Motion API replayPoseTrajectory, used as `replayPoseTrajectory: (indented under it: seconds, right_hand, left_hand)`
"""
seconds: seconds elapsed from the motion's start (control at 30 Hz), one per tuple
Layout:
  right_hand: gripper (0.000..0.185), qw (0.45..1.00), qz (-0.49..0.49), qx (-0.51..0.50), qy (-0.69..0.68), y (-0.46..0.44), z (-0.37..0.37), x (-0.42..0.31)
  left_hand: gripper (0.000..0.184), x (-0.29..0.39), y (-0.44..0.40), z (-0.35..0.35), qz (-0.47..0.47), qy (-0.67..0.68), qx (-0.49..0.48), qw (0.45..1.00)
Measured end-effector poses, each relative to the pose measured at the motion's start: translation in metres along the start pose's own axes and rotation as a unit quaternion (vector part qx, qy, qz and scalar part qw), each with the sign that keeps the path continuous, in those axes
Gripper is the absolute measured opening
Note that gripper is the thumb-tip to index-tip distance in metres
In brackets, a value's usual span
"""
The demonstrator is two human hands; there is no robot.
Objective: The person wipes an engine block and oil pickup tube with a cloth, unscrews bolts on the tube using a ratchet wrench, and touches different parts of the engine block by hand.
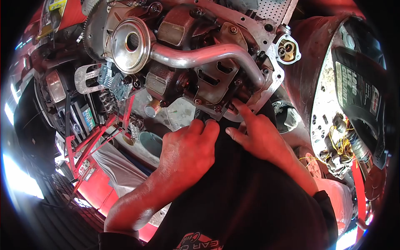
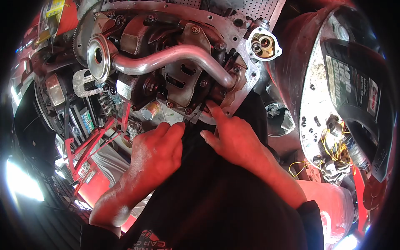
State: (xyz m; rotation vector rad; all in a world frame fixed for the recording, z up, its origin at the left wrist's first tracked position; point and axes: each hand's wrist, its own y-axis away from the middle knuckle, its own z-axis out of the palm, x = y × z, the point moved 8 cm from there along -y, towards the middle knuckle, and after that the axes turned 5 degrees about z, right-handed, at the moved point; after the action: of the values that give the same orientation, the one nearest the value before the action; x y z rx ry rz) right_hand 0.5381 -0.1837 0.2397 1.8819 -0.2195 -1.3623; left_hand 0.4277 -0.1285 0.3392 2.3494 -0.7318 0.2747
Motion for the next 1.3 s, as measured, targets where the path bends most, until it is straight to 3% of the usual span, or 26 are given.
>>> replayPoseTrajectory:
  seconds: [0.33,0.53,0.6,0.7,1.0,1.07,1.17,1.3]
  right_hand:
    - [0.069,1.0,0.003,0.005,0.0,0.0,-0.001,-0.002]
    - [0.07,1.0,0.002,0.014,0.004,-0.001,0.001,-0.001]
    - [0.07,1.0,-0.005,0.022,0.005,-0.001,0.001,-0.002]
    - [0.07,1.0,0.007,0.016,0.005,-0.001,-0.001,-0.003]
    - [0.07,0.998,-0.003,0.051,-0.024,0.012,0.002,0.0]
    - [0.063,0.982,0.001,0.144,-0.118,0.027,-0.012,0.007]
    - [0.05,0.966,-0.038,0.208,-0.145,0.045,-0.019,0.024]
    - [0.038,0.959,-0.058,0.217,-0.17,0.052,-0.014,0.043]
  left_hand:
    - [0.027,-0.004,-0.007,-0.004,0.055,0.012,-0.032,0.998]
    - [0.025,0.0,-0.008,-0.003,0.024,0.003,-0.026,0.999]
    - [0.022,-0.009,-0.007,-0.003,-0.03,0.073,0.007,0.997]
    - [0.02,-0.013,-0.006,-0.003,-0.037,0.112,0.034,0.992]
    - [0.011,0.0,-0.016,-0.004,0.005,0.021,0.008,1.0]
    - [0.011,0.007,-0.02,-0.006,0.006,0.001,-0.001,1.0]
    - [0.01,0.012,-0.026,-0.001,0.012,-0.037,-0.013,0.999]
    - [0.007,0.018,-0.039,-0.005,0.011,-0.083,-0.048,0.995]
